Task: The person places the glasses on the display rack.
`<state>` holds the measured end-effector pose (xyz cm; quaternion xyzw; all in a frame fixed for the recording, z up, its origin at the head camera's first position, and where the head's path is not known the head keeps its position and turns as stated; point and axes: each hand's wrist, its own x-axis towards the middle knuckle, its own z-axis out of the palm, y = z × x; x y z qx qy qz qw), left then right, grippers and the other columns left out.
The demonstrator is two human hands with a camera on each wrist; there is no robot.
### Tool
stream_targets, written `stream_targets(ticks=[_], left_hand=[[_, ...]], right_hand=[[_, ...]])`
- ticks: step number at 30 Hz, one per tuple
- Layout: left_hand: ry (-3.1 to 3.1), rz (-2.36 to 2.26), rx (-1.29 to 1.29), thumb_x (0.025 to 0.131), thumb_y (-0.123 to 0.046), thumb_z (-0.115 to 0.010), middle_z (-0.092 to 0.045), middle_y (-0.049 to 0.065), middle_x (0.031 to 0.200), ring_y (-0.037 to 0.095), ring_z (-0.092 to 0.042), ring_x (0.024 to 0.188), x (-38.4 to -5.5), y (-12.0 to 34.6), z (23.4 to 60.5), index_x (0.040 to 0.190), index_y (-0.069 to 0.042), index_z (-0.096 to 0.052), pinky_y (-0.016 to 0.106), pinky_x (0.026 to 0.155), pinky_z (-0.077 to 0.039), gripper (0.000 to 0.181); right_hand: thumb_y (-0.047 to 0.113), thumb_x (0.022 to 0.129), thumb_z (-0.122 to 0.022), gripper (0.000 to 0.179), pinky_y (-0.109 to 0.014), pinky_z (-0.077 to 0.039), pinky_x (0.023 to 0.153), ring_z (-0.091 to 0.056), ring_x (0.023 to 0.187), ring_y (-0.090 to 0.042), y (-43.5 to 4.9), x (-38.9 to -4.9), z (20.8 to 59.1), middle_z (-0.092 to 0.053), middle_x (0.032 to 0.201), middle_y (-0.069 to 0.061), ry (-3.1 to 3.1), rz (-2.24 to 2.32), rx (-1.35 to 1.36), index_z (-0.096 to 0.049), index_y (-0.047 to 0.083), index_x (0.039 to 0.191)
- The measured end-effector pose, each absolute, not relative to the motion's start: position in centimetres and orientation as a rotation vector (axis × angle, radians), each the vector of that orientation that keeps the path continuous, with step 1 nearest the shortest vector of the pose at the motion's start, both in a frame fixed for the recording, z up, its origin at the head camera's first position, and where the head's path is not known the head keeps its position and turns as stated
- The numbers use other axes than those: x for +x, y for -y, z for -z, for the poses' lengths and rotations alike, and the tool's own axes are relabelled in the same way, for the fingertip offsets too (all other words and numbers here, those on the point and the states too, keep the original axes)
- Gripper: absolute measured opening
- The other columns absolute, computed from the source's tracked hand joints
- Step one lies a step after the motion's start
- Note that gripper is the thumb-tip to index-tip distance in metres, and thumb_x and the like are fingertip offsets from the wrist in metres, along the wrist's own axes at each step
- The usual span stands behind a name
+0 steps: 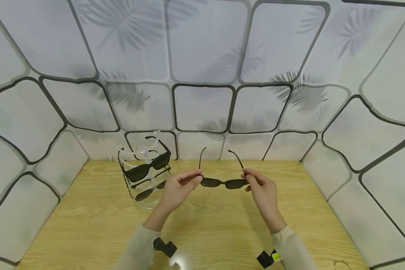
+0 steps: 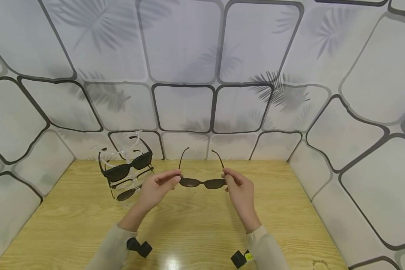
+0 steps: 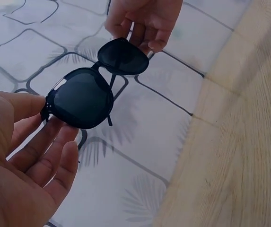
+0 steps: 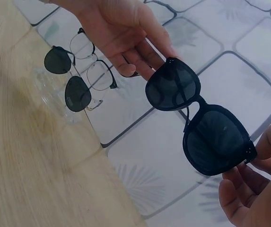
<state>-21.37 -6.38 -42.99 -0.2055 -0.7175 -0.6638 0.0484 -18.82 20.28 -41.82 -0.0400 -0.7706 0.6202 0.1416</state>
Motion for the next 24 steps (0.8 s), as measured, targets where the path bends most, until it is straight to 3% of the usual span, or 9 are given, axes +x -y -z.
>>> stream_targets(ticks=[12, 24], left_hand=[[2.177, 1.922, -0.551, 0.093, -0.02, -0.072, -0.075, 0.007, 0.111, 0.009, -0.069, 0.099, -20.6, 7.8, 41.4, 0.117, -0.011, -0.074, 0.022, 0.082, -0.056, 0.025], [2.047, 1.875, -0.535, 0.092, -0.011, -0.072, -0.074, 0.015, 0.111, 0.007, -0.071, 0.097, -19.7, 9.6, 38.9, 0.116, -0.004, -0.074, 0.021, 0.082, -0.057, 0.024]], right_hand=[[0.013, 0.1, -0.058, 0.024, -0.025, -0.055, 0.063, -0.064, 0.067, -0.012, -18.4, -20.0, 40.2, -0.073, 0.109, -0.019, 2.162, -1.831, -0.062, -0.074, 0.009, 0.117], [0.015, 0.1, -0.057, 0.024, -0.029, -0.056, 0.065, -0.063, 0.067, -0.012, -16.2, -21.2, 38.1, -0.074, 0.106, -0.016, 2.17, -1.814, 0.078, -0.075, 0.011, 0.116]])
